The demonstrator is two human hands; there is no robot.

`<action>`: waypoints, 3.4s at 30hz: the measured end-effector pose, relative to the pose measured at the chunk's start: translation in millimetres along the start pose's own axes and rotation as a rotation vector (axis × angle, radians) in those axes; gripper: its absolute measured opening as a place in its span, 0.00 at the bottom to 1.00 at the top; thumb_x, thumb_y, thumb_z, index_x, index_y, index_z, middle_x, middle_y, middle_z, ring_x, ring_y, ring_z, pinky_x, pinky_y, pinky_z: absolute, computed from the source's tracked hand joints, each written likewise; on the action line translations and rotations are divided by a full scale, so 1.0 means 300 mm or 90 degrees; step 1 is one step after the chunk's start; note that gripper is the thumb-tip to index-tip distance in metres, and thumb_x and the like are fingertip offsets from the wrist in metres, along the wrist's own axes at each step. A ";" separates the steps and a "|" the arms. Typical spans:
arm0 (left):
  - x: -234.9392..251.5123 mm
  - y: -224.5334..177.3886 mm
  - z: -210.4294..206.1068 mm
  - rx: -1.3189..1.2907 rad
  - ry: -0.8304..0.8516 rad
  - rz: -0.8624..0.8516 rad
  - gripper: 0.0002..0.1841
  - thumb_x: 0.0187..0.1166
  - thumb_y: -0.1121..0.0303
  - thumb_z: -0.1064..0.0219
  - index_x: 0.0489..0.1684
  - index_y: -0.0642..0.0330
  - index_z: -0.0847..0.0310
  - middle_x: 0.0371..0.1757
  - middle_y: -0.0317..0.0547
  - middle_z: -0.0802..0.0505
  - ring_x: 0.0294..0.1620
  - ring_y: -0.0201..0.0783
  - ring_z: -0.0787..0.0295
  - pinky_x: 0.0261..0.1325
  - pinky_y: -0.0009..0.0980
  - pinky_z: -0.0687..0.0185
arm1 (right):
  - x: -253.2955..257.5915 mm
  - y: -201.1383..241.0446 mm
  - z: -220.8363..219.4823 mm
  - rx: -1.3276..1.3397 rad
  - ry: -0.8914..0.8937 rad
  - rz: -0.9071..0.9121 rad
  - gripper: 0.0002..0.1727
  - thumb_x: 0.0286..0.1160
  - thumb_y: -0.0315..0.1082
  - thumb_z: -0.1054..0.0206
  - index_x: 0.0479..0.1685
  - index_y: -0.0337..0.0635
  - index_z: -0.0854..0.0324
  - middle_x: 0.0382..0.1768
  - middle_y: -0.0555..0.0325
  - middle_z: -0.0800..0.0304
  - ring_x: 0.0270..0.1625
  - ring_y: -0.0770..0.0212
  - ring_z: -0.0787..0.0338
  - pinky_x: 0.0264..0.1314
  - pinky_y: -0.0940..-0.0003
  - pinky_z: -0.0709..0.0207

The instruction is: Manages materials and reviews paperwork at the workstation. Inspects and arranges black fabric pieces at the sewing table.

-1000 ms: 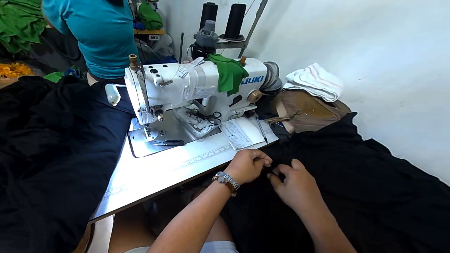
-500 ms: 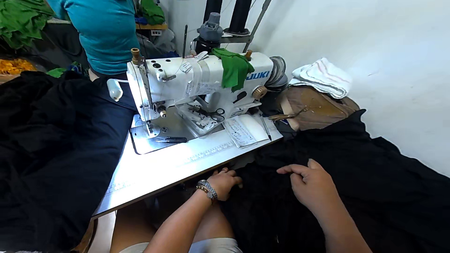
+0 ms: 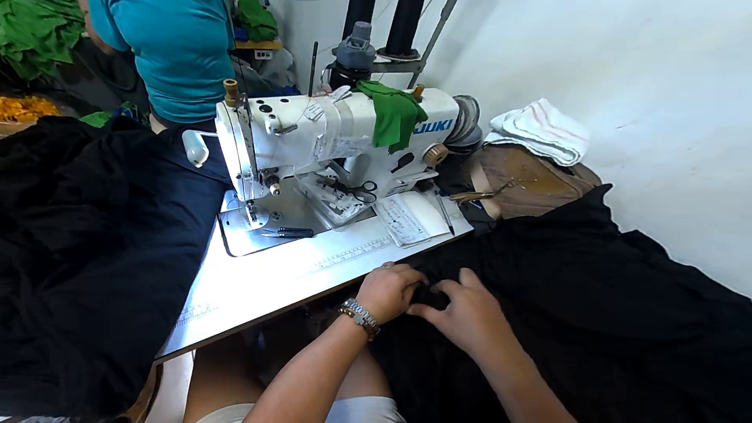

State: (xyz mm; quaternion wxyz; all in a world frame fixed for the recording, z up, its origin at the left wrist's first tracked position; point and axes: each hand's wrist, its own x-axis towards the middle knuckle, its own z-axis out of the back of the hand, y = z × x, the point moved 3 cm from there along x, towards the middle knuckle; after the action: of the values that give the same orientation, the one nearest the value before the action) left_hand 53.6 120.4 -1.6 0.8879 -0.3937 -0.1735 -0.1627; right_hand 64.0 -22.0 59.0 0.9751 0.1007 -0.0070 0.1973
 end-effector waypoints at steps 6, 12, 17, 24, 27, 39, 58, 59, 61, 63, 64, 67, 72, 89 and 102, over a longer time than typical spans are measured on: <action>-0.012 0.002 0.012 -0.105 -0.026 0.136 0.18 0.75 0.73 0.25 0.63 0.62 0.17 0.62 0.56 0.11 0.58 0.50 0.09 0.62 0.49 0.12 | 0.012 -0.073 0.007 0.088 -0.080 0.026 0.07 0.74 0.27 0.26 0.39 0.29 0.10 0.51 0.26 0.13 0.55 0.29 0.12 0.56 0.31 0.19; -0.118 0.112 -0.135 -0.044 0.289 0.466 0.32 0.81 0.52 0.31 0.76 0.67 0.26 0.67 0.67 0.13 0.69 0.63 0.15 0.72 0.60 0.20 | 0.000 -0.140 0.047 0.138 -0.146 0.022 0.06 0.71 0.21 0.30 0.42 0.33 0.10 0.45 0.36 0.10 0.52 0.35 0.11 0.53 0.32 0.22; -0.112 0.084 -0.133 0.025 0.268 0.404 0.16 0.82 0.60 0.31 0.59 0.59 0.11 0.65 0.61 0.12 0.67 0.61 0.14 0.66 0.60 0.17 | -0.004 -0.141 0.049 0.143 -0.150 0.067 0.10 0.71 0.16 0.38 0.32 0.38 0.14 0.39 0.42 0.12 0.47 0.40 0.12 0.45 0.38 0.22; -0.085 0.084 -0.101 -0.146 0.208 0.460 0.18 0.88 0.57 0.39 0.58 0.64 0.17 0.48 0.59 0.07 0.51 0.55 0.07 0.56 0.57 0.14 | -0.016 -0.115 0.055 0.077 -0.068 0.046 0.20 0.75 0.17 0.44 0.44 0.42 0.05 0.60 0.24 0.17 0.64 0.24 0.18 0.58 0.29 0.24; -0.056 0.041 -0.022 -0.315 0.096 0.498 0.13 0.89 0.65 0.40 0.55 0.65 0.17 0.46 0.55 0.08 0.43 0.47 0.10 0.49 0.48 0.14 | -0.029 -0.096 0.083 0.070 -0.083 0.067 0.17 0.74 0.19 0.42 0.41 0.41 0.05 0.61 0.24 0.16 0.64 0.24 0.16 0.57 0.28 0.22; 0.050 -0.071 0.025 -0.502 0.037 0.454 0.16 0.89 0.63 0.39 0.67 0.61 0.24 0.34 0.53 0.10 0.24 0.38 0.14 0.28 0.33 0.18 | -0.001 -0.072 0.063 0.003 -0.053 0.042 0.07 0.64 0.26 0.20 0.37 0.32 0.10 0.52 0.31 0.17 0.50 0.33 0.12 0.48 0.34 0.16; -0.121 0.160 -0.190 -0.249 0.080 0.713 0.34 0.75 0.61 0.25 0.81 0.61 0.33 0.64 0.64 0.12 0.62 0.58 0.11 0.65 0.56 0.17 | -0.033 -0.156 0.158 0.148 -0.196 0.013 0.05 0.66 0.28 0.24 0.28 0.37 0.11 0.44 0.39 0.15 0.47 0.43 0.15 0.45 0.39 0.23; -0.123 0.164 -0.193 -0.263 0.078 0.728 0.35 0.75 0.61 0.25 0.81 0.61 0.34 0.63 0.65 0.12 0.59 0.58 0.10 0.63 0.55 0.16 | -0.035 -0.157 0.166 0.151 -0.208 0.010 0.05 0.67 0.29 0.25 0.29 0.36 0.10 0.43 0.40 0.16 0.47 0.43 0.15 0.45 0.39 0.24; -0.129 0.167 -0.198 -0.287 0.033 0.737 0.33 0.74 0.62 0.24 0.78 0.61 0.30 0.62 0.65 0.12 0.57 0.58 0.10 0.61 0.56 0.16 | -0.037 -0.163 0.192 0.146 -0.230 -0.004 0.06 0.68 0.29 0.26 0.30 0.34 0.11 0.43 0.37 0.17 0.49 0.40 0.17 0.46 0.37 0.27; -0.127 0.147 -0.186 -0.303 0.002 0.708 0.30 0.76 0.62 0.25 0.77 0.60 0.27 0.64 0.64 0.11 0.63 0.58 0.12 0.66 0.57 0.18 | -0.034 -0.164 0.228 0.122 -0.257 -0.020 0.06 0.70 0.28 0.27 0.32 0.32 0.11 0.42 0.36 0.19 0.48 0.38 0.19 0.46 0.36 0.29; -0.125 0.130 -0.178 -0.313 -0.005 0.686 0.29 0.77 0.62 0.26 0.77 0.59 0.27 0.61 0.63 0.10 0.61 0.57 0.10 0.65 0.57 0.17 | -0.033 -0.159 0.245 0.111 -0.266 -0.031 0.07 0.71 0.28 0.28 0.34 0.31 0.11 0.42 0.35 0.20 0.48 0.37 0.21 0.46 0.36 0.30; -0.103 0.058 -0.134 -0.360 0.004 0.579 0.28 0.82 0.65 0.32 0.81 0.54 0.33 0.47 0.56 0.08 0.44 0.49 0.09 0.51 0.51 0.13 | -0.032 -0.101 0.272 0.088 -0.275 -0.045 0.08 0.74 0.28 0.30 0.37 0.29 0.11 0.49 0.27 0.18 0.55 0.29 0.18 0.53 0.28 0.27; -0.013 -0.085 -0.016 -0.553 -0.024 0.413 0.24 0.87 0.69 0.40 0.82 0.48 0.33 0.34 0.46 0.18 0.26 0.38 0.24 0.30 0.37 0.22 | -0.008 0.003 0.157 0.111 -0.224 0.015 0.06 0.72 0.24 0.29 0.37 0.28 0.10 0.48 0.30 0.17 0.48 0.35 0.13 0.48 0.36 0.18; 0.274 -0.251 0.080 -0.250 0.127 -0.160 0.71 0.32 0.64 0.04 0.93 0.60 0.45 0.88 0.59 0.30 0.88 0.56 0.36 0.87 0.51 0.37 | -0.032 -0.281 0.248 0.665 -0.060 0.168 0.18 0.45 0.21 0.27 0.35 0.51 0.23 0.36 0.69 0.14 0.38 0.74 0.14 0.39 0.78 0.16; 0.514 -0.379 -0.164 -0.122 0.149 0.066 0.34 0.55 0.45 0.13 0.58 0.58 0.13 0.45 0.51 0.04 0.50 0.47 0.06 0.55 0.57 0.11 | -0.579 -0.428 0.305 0.385 -0.157 -0.116 0.80 0.38 0.78 0.20 0.97 0.46 0.60 0.91 0.41 0.46 0.89 0.43 0.35 0.81 0.41 0.25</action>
State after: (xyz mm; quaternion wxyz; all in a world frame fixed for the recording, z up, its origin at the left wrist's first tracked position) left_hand 150.8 -12.7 107.8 0.8677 -0.4631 -0.0320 -0.1775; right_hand -44.1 -222.7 114.4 0.9065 0.4087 -0.0569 0.0889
